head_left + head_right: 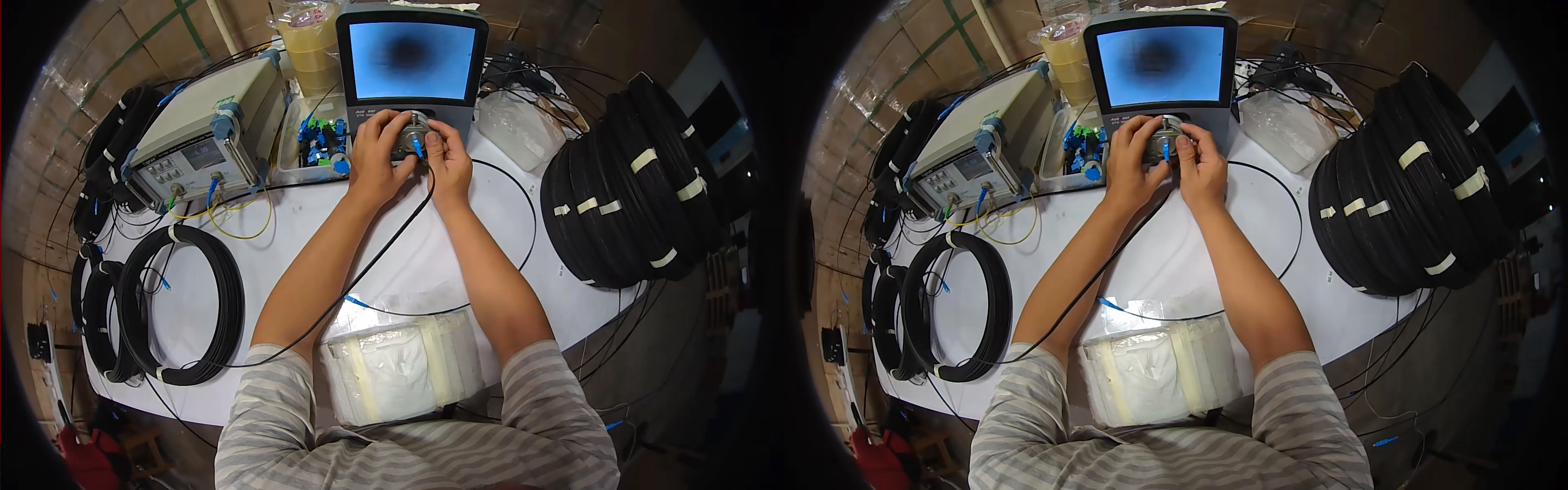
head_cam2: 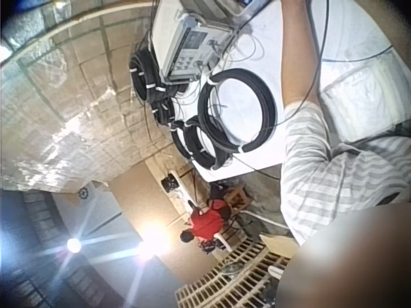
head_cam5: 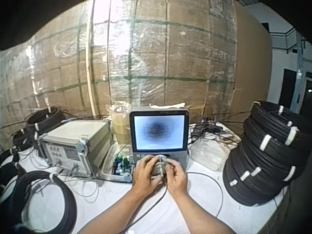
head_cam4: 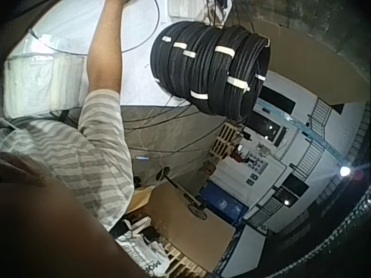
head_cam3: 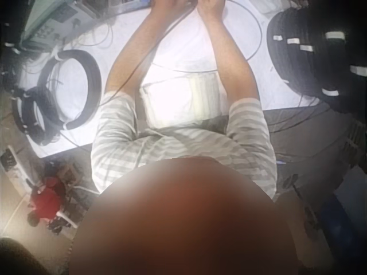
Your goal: Inspecting and adjusting small blue electronic connectors or components on a testing device with a screen and dial.
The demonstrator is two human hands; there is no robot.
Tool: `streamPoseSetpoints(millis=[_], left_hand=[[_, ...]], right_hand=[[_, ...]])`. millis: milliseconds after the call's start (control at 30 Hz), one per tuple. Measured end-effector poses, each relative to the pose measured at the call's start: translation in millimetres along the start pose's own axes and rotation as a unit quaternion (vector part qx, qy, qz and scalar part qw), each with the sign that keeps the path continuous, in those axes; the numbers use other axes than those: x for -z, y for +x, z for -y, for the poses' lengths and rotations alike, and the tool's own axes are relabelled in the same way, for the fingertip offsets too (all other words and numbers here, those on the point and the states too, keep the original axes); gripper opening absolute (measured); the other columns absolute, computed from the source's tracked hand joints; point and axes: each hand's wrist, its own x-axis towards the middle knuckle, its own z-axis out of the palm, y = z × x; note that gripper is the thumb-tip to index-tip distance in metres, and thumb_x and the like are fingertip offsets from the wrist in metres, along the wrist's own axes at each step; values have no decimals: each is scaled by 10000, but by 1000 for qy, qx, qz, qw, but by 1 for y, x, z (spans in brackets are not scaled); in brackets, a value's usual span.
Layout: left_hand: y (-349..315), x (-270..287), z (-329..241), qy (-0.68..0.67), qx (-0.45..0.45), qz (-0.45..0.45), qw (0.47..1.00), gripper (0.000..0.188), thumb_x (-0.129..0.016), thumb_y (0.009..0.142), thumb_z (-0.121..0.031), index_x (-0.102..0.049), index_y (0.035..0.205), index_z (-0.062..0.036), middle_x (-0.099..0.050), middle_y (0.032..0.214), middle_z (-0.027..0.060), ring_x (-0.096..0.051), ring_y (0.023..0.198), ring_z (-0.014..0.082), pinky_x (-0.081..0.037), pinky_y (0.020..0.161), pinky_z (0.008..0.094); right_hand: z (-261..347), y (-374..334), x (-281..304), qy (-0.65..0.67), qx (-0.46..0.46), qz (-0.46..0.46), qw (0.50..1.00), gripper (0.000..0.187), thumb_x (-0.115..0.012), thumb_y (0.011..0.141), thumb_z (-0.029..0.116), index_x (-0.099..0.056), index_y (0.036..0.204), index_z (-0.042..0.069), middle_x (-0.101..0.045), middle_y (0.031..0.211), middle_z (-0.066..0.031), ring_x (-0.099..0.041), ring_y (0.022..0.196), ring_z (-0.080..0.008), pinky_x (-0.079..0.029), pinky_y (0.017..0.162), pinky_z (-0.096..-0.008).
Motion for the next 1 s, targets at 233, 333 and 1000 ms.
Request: streamPoseSetpoints(millis=[233,333,1000], left_hand=[[0,-1,5,-3,13,2,1000,722,-855,639,-44,-593,1309,-103,-580,1302,93,-558,1156,347,-482,980,447],[0,-2,6,-8,16,-3,1000,700,-848,639,-49,-595,1291,-93,-580,1311,91,-559,1163,350,-482,983,446],[1,-2,4,-5,4,4,1000,701,-833,646,-24,-584,1297,-96,-580,1330,108,-561,1182,364,-470,1006,456]], right_hand=[[10,-2,-1,37,-61,29,997,347,-608,1051,382,-678,1233,94,-666,788,-10,-583,672,-78,-476,611,-254],[14,0,1,32,-71,37,996,348,-604,1054,381,-680,1236,94,-661,787,-5,-576,671,-73,-470,608,-250],[6,-1,1,61,-77,42,994,364,-617,1046,385,-584,1218,65,-641,780,-1,-559,648,-69,-446,583,-239]])
